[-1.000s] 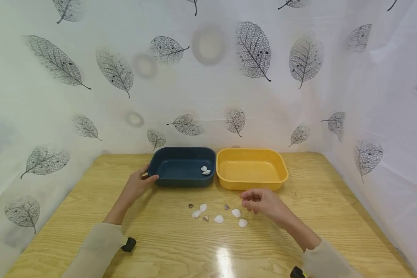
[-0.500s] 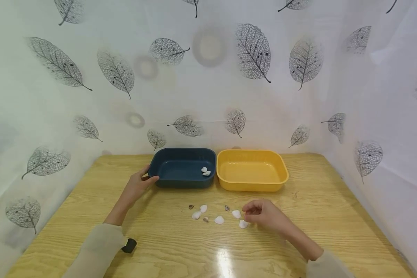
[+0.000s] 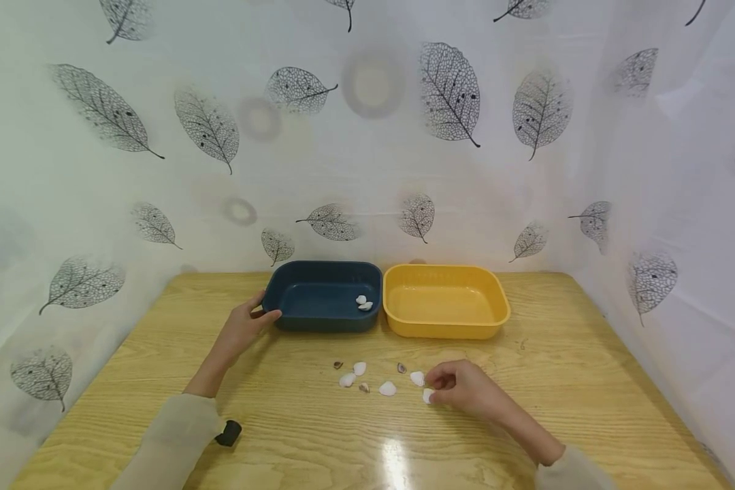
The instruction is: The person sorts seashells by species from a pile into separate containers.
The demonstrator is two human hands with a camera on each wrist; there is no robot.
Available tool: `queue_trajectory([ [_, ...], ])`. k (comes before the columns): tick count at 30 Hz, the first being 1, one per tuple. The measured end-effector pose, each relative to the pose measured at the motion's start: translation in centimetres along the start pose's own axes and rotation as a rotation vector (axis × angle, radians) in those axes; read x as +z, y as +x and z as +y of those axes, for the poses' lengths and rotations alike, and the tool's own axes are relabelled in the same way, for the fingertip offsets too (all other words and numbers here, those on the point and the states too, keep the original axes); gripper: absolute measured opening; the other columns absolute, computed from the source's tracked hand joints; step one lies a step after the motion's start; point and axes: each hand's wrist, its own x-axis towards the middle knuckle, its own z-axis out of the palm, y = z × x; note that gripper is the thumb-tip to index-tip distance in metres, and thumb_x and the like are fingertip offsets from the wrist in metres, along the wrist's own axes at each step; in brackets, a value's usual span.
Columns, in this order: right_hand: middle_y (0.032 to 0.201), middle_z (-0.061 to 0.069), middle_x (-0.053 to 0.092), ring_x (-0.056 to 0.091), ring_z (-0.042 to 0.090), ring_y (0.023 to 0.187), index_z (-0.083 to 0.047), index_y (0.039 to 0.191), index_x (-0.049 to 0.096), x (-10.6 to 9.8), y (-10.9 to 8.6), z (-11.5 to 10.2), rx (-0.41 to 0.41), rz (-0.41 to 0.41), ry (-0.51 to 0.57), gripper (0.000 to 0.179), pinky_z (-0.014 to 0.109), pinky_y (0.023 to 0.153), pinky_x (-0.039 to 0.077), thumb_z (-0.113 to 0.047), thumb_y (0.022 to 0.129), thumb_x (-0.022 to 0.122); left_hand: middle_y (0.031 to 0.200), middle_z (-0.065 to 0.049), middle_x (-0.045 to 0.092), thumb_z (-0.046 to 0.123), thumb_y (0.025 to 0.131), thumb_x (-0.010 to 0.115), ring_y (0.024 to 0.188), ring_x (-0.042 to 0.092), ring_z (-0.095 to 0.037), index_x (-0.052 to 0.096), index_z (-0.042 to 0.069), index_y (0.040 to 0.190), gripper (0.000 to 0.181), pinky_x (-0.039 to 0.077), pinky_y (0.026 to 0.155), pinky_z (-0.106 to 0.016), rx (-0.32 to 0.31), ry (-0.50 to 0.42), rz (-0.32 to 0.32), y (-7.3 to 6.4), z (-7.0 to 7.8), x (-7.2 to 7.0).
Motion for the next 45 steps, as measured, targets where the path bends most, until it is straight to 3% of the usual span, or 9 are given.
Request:
queue_trajectory([
  [12,0.095,0.003,0.068,0.057,0.008,0.077,-0.002,0.104,0.077,0.6,0.2,0.1,-0.025,0.044,-0.080,0.021,0.022,0.065,0.051,-0.005,0.083,0.083,0.165,-0.028,0.023,0.021,0.105,0.064,0.140,0.046,-0.043,0.019,-0.006,0.162,0.077,0.051,0.104,-0.051,0.002,-0.010,0.007,-0.2,0.1,0.0],
  [24,0.093,0.000,0.066,0.055,0.007,0.075,-0.007,0.098,0.075,1.0,-0.1,-0.1,-0.047,0.077,-0.125,0.013,0.023,0.063,0.050,-0.004,0.087,0.081,0.166,-0.027,0.023,0.021,0.105,0.064,0.140,0.047,-0.042,0.019,-0.004,0.162,0.077,0.051,0.104,-0.051,0.003,-0.020,0.007,-0.1,0.0,-0.1],
  [45,0.091,-0.003,0.071,0.060,0.003,0.078,-0.004,0.099,0.076,0.9,-0.1,-0.3,-0.064,0.035,-0.146,0.014,0.023,0.067,0.054,-0.007,0.087,0.082,0.165,-0.028,0.023,0.021,0.105,0.064,0.140,0.046,-0.044,0.020,-0.007,0.161,0.076,0.050,0.105,-0.052,0.010,0.031,0.007,-0.2,0.3,0.0],
])
